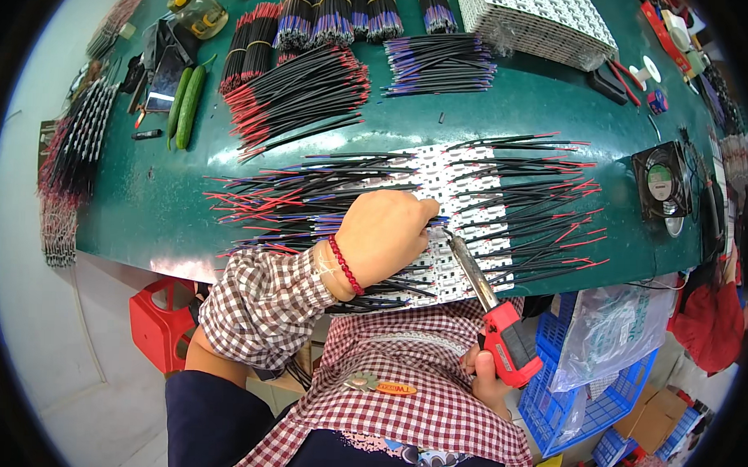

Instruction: The person aligns wires onto circuit boards by hand and solders them using a handheld soldering tool.

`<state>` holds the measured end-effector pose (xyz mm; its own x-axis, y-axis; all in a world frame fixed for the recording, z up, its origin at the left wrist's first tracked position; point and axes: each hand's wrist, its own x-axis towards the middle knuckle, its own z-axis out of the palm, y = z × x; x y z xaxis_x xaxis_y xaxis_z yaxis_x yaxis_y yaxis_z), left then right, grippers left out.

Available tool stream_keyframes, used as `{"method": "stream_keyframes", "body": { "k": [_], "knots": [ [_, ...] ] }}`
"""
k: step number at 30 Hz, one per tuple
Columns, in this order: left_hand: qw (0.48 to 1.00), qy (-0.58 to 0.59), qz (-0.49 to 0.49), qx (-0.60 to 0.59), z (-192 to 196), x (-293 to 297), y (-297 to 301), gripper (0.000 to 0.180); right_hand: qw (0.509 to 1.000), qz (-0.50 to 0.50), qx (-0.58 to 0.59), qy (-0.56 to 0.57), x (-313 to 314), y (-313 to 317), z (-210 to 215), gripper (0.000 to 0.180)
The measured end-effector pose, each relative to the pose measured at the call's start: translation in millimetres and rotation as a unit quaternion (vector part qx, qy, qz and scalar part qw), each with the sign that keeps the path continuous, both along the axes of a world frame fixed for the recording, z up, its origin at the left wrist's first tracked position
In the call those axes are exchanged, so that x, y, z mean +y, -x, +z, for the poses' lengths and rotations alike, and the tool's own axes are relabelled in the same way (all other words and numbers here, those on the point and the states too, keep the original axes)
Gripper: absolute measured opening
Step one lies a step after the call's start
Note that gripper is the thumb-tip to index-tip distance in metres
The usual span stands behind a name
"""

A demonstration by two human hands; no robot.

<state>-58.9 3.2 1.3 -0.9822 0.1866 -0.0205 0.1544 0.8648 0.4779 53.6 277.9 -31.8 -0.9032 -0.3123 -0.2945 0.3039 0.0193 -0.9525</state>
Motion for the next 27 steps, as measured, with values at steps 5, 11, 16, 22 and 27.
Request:
{"method": "stream_keyframes", "body": {
  "k": [5, 11, 16, 22, 27],
  "knots": [
    [1.000, -0.002, 0.019, -0.007, 0, 2, -3, 0.016, 1.000, 0.007, -0.019, 0.018, 3, -2, 1, 0.013],
    [0.999, -0.020, 0.029, 0.009, -2, 6, -8, 0.018, 1.000, 0.001, 0.017, -0.024, 8, -11, -19, 0.013],
    [0.999, -0.025, 0.024, 0.005, -1, 7, -10, 0.019, 0.997, 0.031, 0.044, -0.059, 14, -10, -23, 0.017],
    [1.000, -0.027, 0.012, -0.002, 0, 7, -8, 0.018, 1.000, 0.010, -0.024, -0.012, 7, -8, -8, 0.012],
    [1.000, -0.018, 0.010, -0.014, 0, 8, -8, 0.017, 0.996, 0.034, 0.045, -0.063, 2, -1, -8, 0.018]
  ]
}}
